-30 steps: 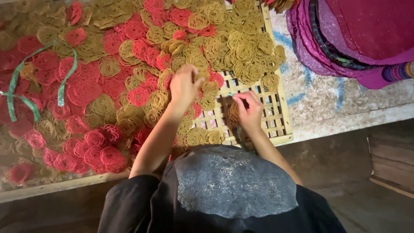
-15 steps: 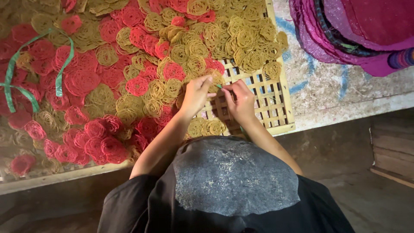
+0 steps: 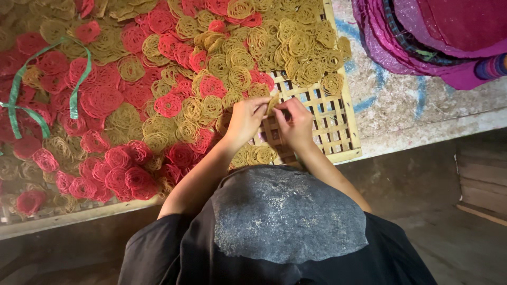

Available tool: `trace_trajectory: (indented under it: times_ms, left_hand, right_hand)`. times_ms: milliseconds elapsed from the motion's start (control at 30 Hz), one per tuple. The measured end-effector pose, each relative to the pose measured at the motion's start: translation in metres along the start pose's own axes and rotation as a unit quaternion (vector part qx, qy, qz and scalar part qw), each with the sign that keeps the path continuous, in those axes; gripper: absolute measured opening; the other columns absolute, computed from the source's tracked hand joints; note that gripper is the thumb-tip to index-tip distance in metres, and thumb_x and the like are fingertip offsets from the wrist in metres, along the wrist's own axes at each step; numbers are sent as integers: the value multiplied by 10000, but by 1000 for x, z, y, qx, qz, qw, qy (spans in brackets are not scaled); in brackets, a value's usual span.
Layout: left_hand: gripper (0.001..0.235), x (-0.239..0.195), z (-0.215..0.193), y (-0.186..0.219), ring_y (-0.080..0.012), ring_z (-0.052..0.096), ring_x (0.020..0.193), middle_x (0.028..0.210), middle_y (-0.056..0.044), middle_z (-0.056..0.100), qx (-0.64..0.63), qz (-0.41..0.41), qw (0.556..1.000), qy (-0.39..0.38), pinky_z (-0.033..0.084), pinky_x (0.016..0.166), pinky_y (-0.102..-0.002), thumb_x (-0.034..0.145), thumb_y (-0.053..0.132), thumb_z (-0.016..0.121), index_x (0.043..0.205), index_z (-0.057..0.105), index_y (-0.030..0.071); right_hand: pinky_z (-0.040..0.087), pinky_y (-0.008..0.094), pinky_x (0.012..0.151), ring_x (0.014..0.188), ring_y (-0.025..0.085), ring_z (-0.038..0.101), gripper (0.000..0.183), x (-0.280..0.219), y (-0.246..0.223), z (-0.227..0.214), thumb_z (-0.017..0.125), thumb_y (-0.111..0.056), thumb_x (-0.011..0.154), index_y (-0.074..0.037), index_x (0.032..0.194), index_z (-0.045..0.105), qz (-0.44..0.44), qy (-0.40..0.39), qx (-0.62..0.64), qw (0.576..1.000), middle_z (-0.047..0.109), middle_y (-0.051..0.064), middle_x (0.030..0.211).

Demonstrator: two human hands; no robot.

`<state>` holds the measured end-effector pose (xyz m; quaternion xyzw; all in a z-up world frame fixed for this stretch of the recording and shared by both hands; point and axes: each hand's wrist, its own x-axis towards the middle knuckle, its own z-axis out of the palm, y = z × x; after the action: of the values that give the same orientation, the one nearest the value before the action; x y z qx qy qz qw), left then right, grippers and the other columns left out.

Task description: The person picks up individual red and yellow coiled paper roses from a wooden tray and threads them onto a green ribbon. They continue adding roses one by one, alternating colors, and then tie the ribbon to secure the bundle.

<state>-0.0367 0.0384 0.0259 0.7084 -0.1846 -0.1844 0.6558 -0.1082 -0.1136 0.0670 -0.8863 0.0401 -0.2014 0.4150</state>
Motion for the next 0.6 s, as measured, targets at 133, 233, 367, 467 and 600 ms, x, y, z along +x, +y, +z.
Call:
trace_trajectory:
  times_ms: [133, 233, 367, 467, 600]
  left_hand:
    - [171, -2, -1, 29, -248, 756, 856, 1013, -119, 764, 178, 105, 978, 34, 598, 789, -347, 955, 30, 663, 1103, 749, 41]
    - [190, -3, 2, 53, -282, 735, 837, 1003, -108, 739, 224, 153, 962, 43, 592, 757, -362, 956, 29, 636, 1106, 742, 77]
    - [230, 0, 9, 82, -280, 727, 832, 970, -96, 711, 195, 169, 966, 34, 588, 725, -369, 960, 37, 619, 1140, 734, 122]
    - [202, 4, 15, 95, -300, 714, 847, 995, -75, 719, 205, 188, 960, 33, 579, 713, -383, 962, 67, 653, 1130, 732, 146]
    - [181, 10, 26, 101, -286, 726, 885, 1017, -36, 734, 223, 206, 953, 13, 575, 706, -377, 964, 87, 661, 1119, 721, 159]
  right_hand:
    - [589, 316, 758, 878, 231, 725, 389, 3, 5, -11, 756, -23, 894, 47, 1257, 632, -52, -30, 62, 996, 709, 182, 1174]
    - [587, 340, 839, 943, 260, 724, 190, 6, 16, -21, 735, 18, 921, 1, 1106, 699, -80, -48, 31, 995, 728, 146, 1059]
    - [552, 402, 905, 1054, 323, 695, 139, -3, 34, -46, 701, 33, 901, -5, 1031, 668, -74, -32, 17, 997, 707, 163, 1069]
    - [504, 419, 940, 1076, 354, 650, 150, -12, 42, -58, 676, 41, 876, -31, 1006, 699, -64, -55, -62, 995, 692, 166, 1093]
    - [421, 416, 1049, 1175, 350, 589, 282, -22, 34, -66, 603, 77, 860, -31, 1110, 675, -55, -2, -106, 993, 654, 167, 1217]
